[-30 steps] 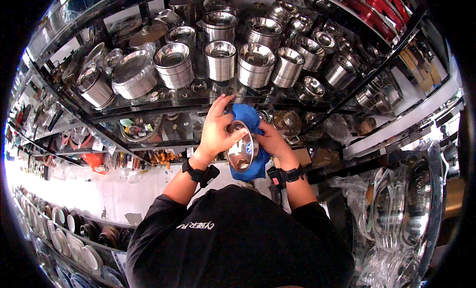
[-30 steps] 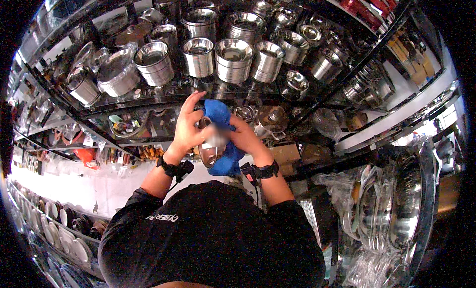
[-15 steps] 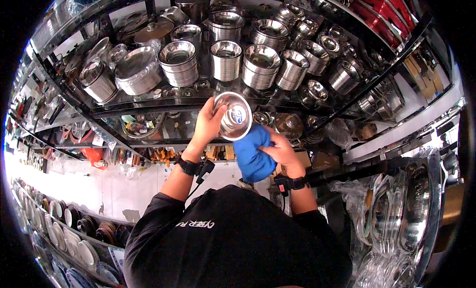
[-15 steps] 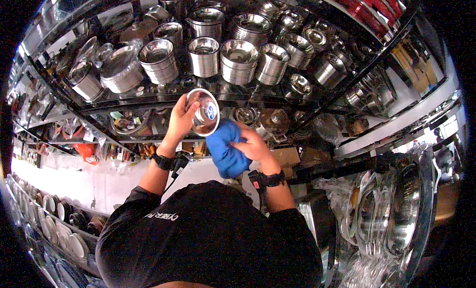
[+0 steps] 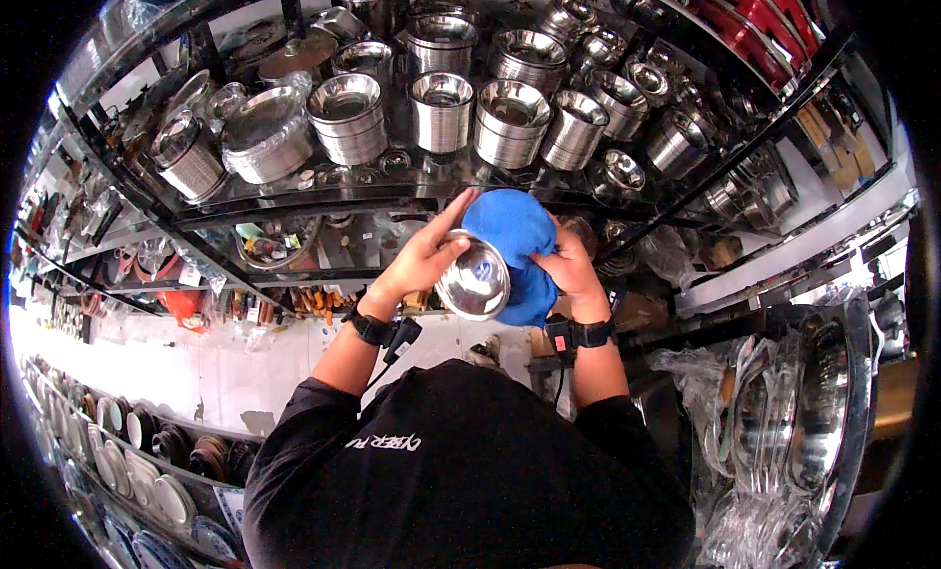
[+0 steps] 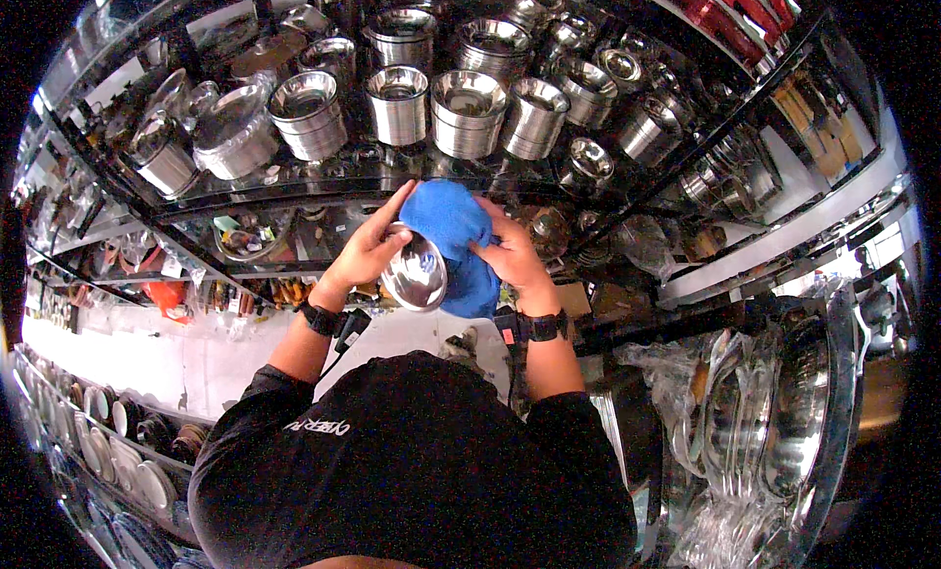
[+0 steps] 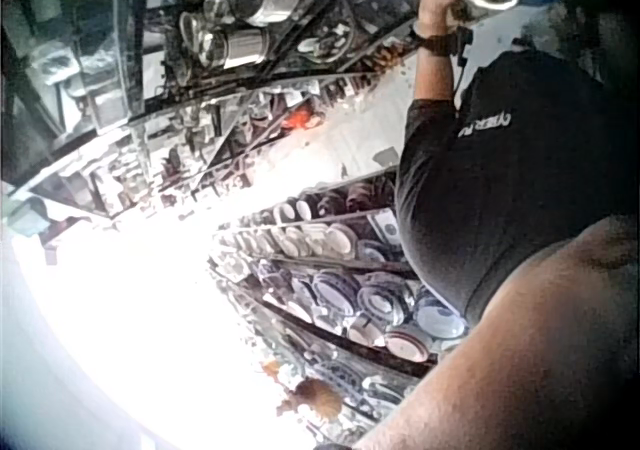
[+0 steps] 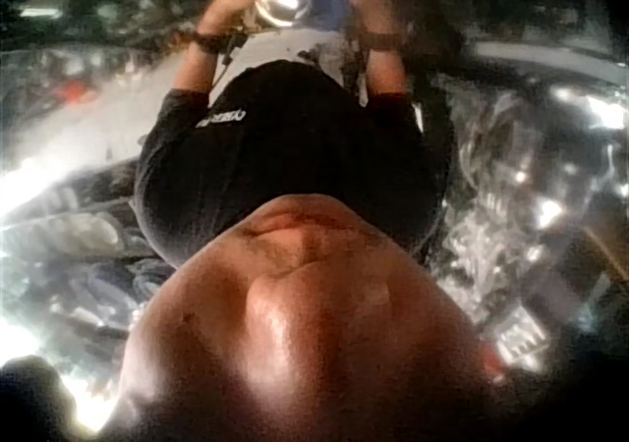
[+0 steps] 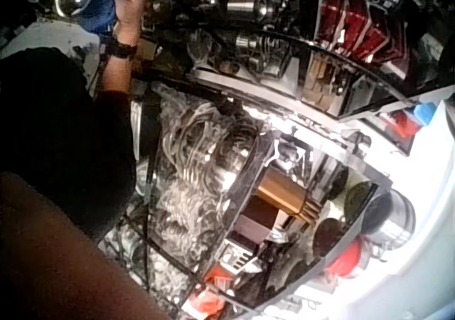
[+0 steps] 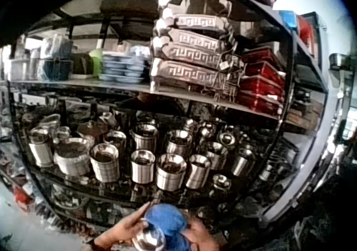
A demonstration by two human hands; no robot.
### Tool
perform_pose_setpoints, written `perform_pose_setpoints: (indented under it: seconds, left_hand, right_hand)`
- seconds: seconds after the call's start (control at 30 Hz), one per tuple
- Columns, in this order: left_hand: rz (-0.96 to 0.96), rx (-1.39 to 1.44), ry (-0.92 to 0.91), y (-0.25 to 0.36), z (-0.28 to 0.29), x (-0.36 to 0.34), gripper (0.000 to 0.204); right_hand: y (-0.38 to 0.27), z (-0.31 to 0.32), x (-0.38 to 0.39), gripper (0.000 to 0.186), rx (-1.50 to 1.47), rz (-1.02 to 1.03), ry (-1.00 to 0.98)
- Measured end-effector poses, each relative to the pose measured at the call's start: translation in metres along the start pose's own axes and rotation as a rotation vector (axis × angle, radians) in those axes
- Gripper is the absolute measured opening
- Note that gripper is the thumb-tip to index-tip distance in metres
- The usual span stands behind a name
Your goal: The person polishes multiple small metal bowls using a yellow buffing machine and a blue cloth. They repeatedly place bowls on the spinning buffing pad, wipe them with the cloth, and stack them on a nearby shelf.
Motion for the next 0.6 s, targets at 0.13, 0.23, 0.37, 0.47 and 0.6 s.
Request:
perform_pose_setpoints:
  seconds: [0.13,0.23,0.37,0.47,0.6]
  left_hand:
    - [0.220,0.181,-0.014,-0.014,-0.012,0.006,0.078]
    - [-0.082,-0.053,0.224,-0.011,0.000,-0.002,0.080]
    - [-0.024,-0.142,0.229,0.003,-0.002,0.002,0.085]
    - [-0.034,-0.286,0.241,-0.009,0.003,-0.001,0.059]
    - [0.147,-0.213,0.471,-0.041,0.014,-0.002,0.034]
  right_hand:
    - [0.009,-0.025,-0.005,0.035,-0.199,-0.216,-0.053]
    - [0.019,-0.036,-0.005,0.035,-0.243,-0.358,-0.029]
    - [0.028,-0.044,-0.001,0.037,-0.160,-0.481,-0.049]
    - [0.041,-0.045,0.000,0.038,-0.135,-0.478,-0.082]
    - [0.046,-0.047,0.006,0.030,-0.015,-0.371,-0.095]
Point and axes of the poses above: each hand's wrist, its own x-axis away from the middle knuckle, its own z-axis out of the back of the hand, y = z × x, the point moved 8 cm from there along -x, towards the middle knuckle, and after that the axes turned 14 degrees about y, right-handed, at the moved point
